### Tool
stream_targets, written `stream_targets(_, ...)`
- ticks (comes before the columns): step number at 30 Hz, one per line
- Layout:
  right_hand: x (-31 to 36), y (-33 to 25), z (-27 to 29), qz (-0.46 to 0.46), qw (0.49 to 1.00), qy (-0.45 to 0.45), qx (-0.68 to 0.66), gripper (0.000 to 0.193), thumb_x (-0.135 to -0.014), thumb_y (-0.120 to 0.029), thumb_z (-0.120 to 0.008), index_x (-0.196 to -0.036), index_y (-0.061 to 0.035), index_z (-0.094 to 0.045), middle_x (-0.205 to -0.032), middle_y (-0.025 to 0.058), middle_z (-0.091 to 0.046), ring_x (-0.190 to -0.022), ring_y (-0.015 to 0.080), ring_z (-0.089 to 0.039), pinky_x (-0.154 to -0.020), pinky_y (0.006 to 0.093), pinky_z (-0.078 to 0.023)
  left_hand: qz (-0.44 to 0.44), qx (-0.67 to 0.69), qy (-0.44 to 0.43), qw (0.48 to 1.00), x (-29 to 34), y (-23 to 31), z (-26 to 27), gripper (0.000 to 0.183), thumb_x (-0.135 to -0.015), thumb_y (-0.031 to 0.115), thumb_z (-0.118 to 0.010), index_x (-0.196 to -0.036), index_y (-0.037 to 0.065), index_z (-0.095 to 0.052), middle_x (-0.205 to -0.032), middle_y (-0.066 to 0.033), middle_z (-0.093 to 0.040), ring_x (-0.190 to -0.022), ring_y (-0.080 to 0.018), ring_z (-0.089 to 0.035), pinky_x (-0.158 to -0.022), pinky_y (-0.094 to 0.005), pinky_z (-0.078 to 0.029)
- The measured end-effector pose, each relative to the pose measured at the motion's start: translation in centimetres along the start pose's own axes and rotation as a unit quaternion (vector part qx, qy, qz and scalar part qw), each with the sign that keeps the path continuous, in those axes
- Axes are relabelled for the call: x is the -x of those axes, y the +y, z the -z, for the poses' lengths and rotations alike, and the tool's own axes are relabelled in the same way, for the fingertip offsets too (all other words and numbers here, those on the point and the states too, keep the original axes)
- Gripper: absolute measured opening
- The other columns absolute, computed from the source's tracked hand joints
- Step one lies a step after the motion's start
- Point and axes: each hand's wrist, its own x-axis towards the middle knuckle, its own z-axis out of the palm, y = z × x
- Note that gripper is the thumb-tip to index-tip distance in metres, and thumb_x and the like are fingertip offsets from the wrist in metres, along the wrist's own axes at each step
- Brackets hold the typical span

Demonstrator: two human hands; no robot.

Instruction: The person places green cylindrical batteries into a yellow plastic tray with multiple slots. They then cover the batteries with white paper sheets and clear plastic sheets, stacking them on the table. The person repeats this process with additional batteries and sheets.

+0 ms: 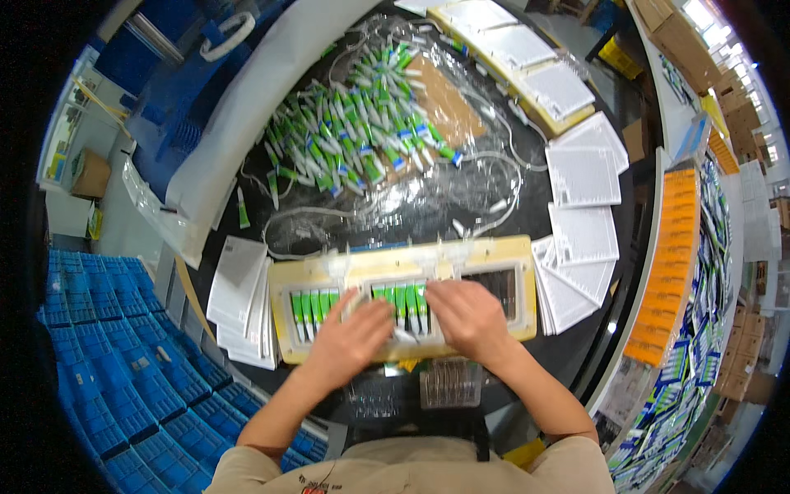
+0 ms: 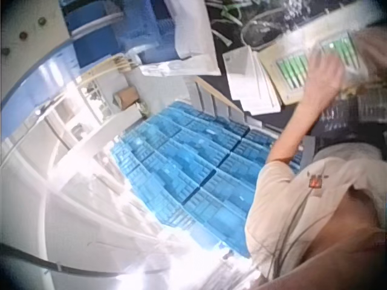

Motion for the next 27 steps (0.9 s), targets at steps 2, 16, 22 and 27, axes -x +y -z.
stream_targets(2,-4.6,3.2,-0.5,-0.055,0.996,0.071,-0.013,0.020,-0.085,-0.002,-0.070,-0.104,-0.0002,-0.071,-0.103,0.0153,-0.074,-0.095,0.0322,-0.071,-0.084,0.0416,-0.057,-0.026,0.024,0.009,0.999,-1.2,-0.3,0.5,0.024,-0.085,0.006,-0.069,-0.109,0.004,-0.067,-0.122,-0.0115,-0.068,-0.120,-0.0271,-0.063,-0.109,-0.0497,-0.044)
stream_targets(16,-18.2,12.8,-9.9,-0.055,0.993,-0.051,0.096,0.045,-0.089,-0.047,-0.070,-0.129,-0.0250,-0.068,-0.153,0.0120,-0.047,-0.140,0.0372,-0.044,-0.115,0.0610,-0.031,0.332,0.709,0.072,0.618,-4.2,-6.2,3.1,0.024,-0.105,0.011,-0.056,-0.126,-0.001,-0.058,-0.104,-0.0088,-0.071,-0.092,-0.0123,-0.065,-0.085,-0.0298,-0.052)
stream_targets(22,-11.3,16.1,-0.7,-0.193,0.972,0.135,0.013,0.037,-0.085,-0.018,-0.078,-0.120,-0.0088,-0.070,-0.130,0.0146,-0.063,-0.119,0.0356,-0.061,-0.096,0.0436,-0.050,0.322,0.701,0.112,0.627,-2.8,-3.8,0.7,0.020,-0.103,0.008,-0.060,-0.121,0.000,-0.060,-0.109,-0.0102,-0.072,-0.103,-0.0156,-0.066,-0.089,-0.0304,-0.052)
stream_targets(27,-6.7,13.5,1.2,-0.336,0.938,-0.084,0.023,0.032,-0.086,-0.036,-0.078,-0.083,-0.0042,-0.077,-0.077,0.0137,-0.073,-0.071,0.0344,-0.071,-0.066,0.0443,-0.054,0.333,0.719,0.156,0.590,-3.7,-1.3,0.6,0.022,-0.102,0.008,-0.062,-0.122,0.001,-0.060,-0.116,-0.0121,-0.070,-0.111,-0.0174,-0.065,-0.092,-0.0321,-0.054)
